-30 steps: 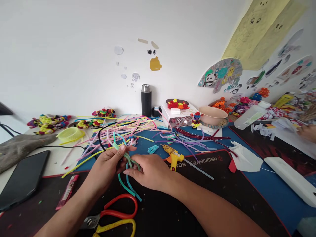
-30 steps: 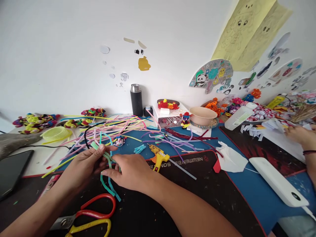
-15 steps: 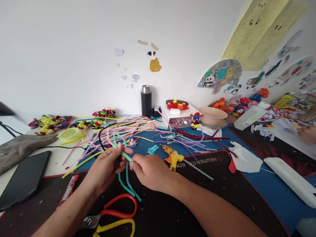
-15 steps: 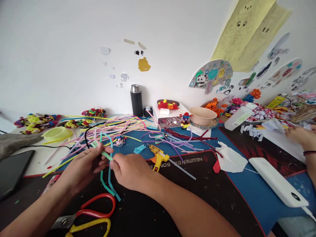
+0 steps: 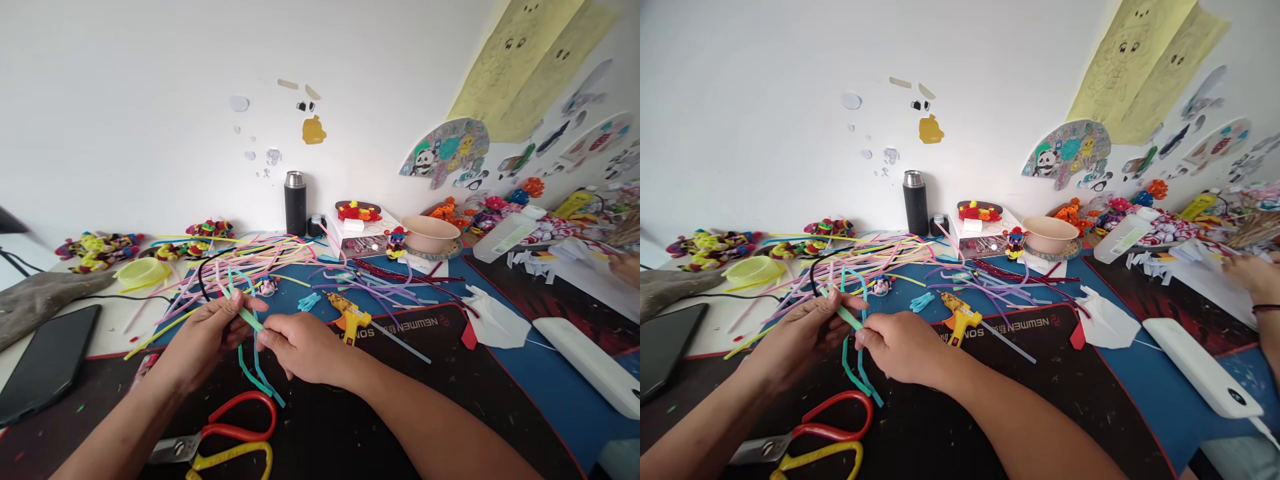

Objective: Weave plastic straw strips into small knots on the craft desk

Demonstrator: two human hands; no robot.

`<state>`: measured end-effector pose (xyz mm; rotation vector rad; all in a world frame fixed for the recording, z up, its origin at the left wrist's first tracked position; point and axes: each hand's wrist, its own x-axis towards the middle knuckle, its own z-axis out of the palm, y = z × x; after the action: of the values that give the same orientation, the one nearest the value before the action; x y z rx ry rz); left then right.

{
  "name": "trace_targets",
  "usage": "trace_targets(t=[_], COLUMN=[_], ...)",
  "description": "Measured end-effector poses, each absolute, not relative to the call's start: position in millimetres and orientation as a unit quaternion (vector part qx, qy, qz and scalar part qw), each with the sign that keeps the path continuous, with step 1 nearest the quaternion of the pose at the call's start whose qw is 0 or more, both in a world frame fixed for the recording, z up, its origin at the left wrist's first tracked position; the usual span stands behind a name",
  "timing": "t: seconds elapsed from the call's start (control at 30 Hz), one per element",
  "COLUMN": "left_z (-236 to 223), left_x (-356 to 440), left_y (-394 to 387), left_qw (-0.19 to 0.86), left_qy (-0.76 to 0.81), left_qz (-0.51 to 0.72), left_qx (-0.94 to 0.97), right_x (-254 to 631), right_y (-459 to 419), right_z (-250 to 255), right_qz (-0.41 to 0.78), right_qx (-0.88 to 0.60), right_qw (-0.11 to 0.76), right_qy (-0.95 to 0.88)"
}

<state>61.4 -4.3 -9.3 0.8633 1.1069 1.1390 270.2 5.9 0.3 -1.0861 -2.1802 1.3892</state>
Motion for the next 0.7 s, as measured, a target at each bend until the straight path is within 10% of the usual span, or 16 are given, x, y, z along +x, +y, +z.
trace_targets(t=[0.4, 0.7], left_z=[5, 3], left_x=[59, 63], left_y=[-3, -1], left_qw=[0.678, 0.605], left_qy=[0.42, 0.469], left_qz=[0.5, 0.544], left_qx=[0.338, 0.344], right_x=[274, 272], right_y=[12, 7], right_z=[-4, -2], right_qz=[0.662, 0.479], right_qx=[-0.313, -0.392], right_qw=[0.162, 0.191], right_qy=[-0.661, -0.762])
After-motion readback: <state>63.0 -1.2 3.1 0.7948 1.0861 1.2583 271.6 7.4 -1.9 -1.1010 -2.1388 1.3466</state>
